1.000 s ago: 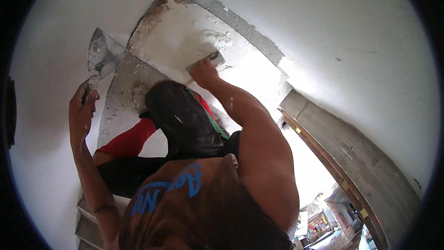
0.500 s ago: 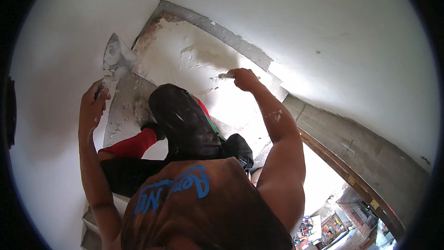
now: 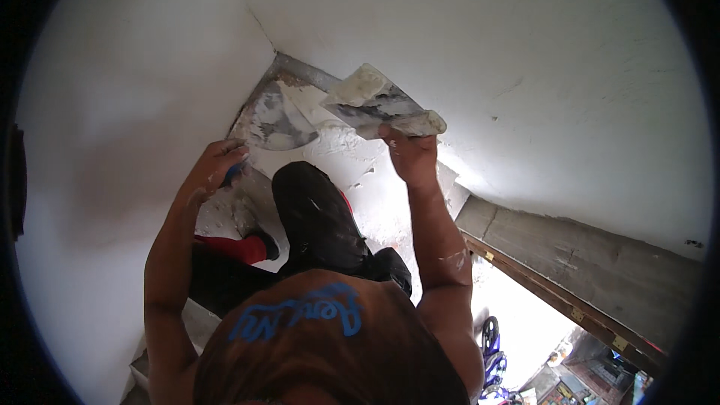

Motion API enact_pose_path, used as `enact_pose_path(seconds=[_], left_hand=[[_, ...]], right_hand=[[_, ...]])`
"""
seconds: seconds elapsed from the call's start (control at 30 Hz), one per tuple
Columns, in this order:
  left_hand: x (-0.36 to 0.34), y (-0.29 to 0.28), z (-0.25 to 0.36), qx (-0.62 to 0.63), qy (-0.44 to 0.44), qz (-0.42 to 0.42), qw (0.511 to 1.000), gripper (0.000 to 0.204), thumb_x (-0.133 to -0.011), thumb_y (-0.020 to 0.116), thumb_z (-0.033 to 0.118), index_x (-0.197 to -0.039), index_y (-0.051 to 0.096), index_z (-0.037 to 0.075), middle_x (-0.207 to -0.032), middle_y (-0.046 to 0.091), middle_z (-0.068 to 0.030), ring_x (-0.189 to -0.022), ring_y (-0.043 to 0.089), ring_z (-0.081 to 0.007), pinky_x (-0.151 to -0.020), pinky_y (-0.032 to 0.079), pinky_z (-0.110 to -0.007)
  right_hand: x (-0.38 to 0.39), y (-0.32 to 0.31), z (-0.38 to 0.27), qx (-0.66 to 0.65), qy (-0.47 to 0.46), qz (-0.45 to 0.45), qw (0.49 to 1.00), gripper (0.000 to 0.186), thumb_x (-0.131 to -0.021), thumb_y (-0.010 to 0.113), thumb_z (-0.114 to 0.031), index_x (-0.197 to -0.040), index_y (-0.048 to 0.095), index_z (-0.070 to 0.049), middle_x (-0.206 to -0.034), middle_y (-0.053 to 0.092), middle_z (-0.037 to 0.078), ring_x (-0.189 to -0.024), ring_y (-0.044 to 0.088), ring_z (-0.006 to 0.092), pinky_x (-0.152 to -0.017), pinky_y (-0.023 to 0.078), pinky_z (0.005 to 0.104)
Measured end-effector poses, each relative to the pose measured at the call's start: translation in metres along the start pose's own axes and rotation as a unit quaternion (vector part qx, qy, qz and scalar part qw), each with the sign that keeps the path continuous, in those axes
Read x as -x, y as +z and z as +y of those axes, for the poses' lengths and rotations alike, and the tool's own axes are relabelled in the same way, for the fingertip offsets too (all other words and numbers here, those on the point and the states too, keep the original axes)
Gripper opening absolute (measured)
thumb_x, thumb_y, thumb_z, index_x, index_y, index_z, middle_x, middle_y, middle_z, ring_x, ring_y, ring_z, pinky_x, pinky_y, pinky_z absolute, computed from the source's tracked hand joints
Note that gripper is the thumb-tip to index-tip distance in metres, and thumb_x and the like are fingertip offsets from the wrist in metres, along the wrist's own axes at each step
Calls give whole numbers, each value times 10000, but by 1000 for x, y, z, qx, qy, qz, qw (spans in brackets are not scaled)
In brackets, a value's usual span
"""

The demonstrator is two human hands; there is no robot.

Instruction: The person scrapes and transfers plaster between two putty knives, then applies and smooths the plaster along the corner and surface of the wall.

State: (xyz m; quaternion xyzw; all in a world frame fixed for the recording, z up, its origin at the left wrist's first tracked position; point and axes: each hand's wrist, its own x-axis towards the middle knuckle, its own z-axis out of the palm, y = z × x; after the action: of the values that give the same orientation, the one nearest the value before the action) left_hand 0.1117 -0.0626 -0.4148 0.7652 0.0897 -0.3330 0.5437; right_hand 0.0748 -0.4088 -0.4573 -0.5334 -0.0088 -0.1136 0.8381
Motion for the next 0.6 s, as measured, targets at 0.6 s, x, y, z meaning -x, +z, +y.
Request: enact_pose_path(seconds=[0.6], left_hand=[[64,-30,6,248,81,-22,965,287,-951,579,223,-1120,600,-9,-713,599,-74,-495,489,-117,-423,355,-260]], right_hand=[[-40,76,32,377,-211,-212,877,370,-791,663,5,-1155,615,-40,-1172,668,116,-1060,628,289,-921,496,386]])
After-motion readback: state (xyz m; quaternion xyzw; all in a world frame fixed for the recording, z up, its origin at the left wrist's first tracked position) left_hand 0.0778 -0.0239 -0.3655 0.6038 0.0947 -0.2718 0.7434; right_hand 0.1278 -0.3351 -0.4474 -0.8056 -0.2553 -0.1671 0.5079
